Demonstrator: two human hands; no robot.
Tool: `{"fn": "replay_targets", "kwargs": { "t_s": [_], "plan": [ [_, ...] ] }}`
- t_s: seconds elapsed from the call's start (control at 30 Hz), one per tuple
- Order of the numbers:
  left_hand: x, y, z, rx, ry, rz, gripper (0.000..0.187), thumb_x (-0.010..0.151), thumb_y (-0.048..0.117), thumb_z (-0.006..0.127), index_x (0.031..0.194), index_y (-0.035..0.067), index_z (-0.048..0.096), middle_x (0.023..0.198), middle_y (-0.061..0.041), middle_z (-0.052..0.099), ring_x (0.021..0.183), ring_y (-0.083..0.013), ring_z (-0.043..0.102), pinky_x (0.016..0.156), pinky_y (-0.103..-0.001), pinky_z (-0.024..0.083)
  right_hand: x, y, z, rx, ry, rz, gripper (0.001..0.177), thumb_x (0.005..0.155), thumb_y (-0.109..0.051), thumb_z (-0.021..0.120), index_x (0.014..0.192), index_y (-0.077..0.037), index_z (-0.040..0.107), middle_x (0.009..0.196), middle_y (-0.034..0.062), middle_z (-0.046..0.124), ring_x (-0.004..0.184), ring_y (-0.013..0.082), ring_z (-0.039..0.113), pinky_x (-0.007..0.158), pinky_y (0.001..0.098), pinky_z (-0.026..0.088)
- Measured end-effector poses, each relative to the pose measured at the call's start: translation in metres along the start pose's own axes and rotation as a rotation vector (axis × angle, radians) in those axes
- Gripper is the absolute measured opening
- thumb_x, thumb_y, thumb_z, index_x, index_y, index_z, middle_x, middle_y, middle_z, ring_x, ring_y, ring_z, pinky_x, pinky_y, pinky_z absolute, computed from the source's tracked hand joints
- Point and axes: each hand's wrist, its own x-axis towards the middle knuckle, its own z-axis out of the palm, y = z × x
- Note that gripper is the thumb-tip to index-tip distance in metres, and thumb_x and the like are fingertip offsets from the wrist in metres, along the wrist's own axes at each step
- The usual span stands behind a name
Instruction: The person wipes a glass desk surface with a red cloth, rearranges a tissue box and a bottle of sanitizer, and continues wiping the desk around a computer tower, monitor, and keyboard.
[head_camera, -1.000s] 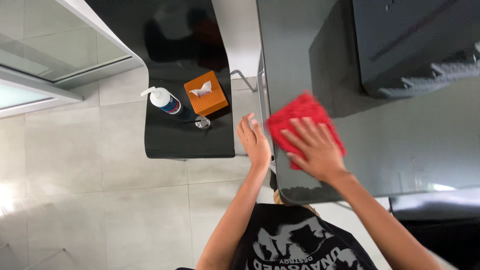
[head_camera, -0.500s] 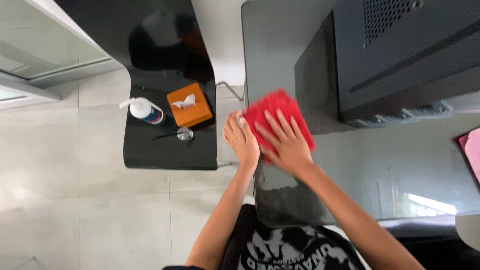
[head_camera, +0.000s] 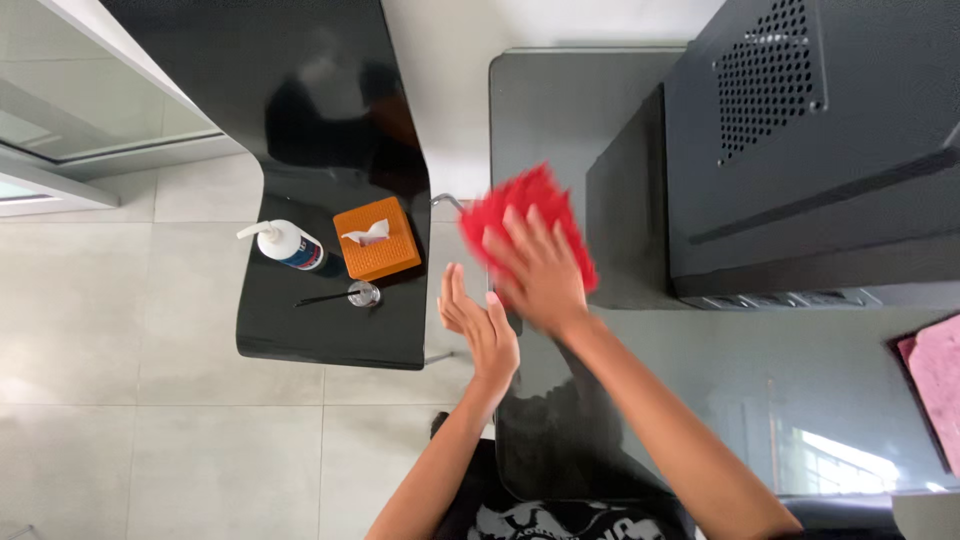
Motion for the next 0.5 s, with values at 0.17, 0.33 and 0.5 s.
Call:
{"fn": "replay_targets", "kwargs": {
  "t_s": [0.17, 0.33, 0.5],
  "plan": [
    [0.002, 0.0, 0.006, 0.079, -0.084, 0.042, 0.058, 0.111, 0.031, 0.034, 0.157, -0.003, 0.024, 0.165, -0.024, 0.022, 0.156, -0.036, 0.017, 0.126, -0.059, 0.0, -0.069, 0.016, -0.024, -0.026, -0.13, -0.084, 0.063, 0.1, -0.054, 0.034, 0.158, -0.031, 0.027, 0.168, 0.0061, 0.016, 0.152, 0.029, 0.012, 0.12, 0.0521, 0.013],
    [0.011, 0.004, 0.005, 0.183, -0.244, -0.02, 0.057, 0.108, 0.029, 0.038, 0.156, -0.001, 0.029, 0.162, -0.023, 0.022, 0.15, -0.0331, 0.024, 0.123, -0.061, -0.002, -0.011, 0.082, -0.006, -0.007, 0.045, 0.392, 0.066, 0.105, -0.054, 0.04, 0.164, -0.026, 0.027, 0.171, 0.0159, 0.02, 0.155, 0.0412, 0.016, 0.122, 0.062, 0.017],
    [0.013, 0.009, 0.005, 0.29, -0.218, -0.041, 0.053, 0.106, 0.026, 0.044, 0.151, -0.001, 0.035, 0.161, -0.023, 0.022, 0.147, -0.0349, 0.026, 0.121, -0.06, 0.0, 0.102, 0.082, 0.023, -0.032, 0.274, 0.307, 0.065, 0.104, -0.052, 0.049, 0.16, -0.021, 0.042, 0.166, 0.0208, 0.028, 0.148, 0.0503, 0.024, 0.111, 0.0715, 0.021]
  ]
}}
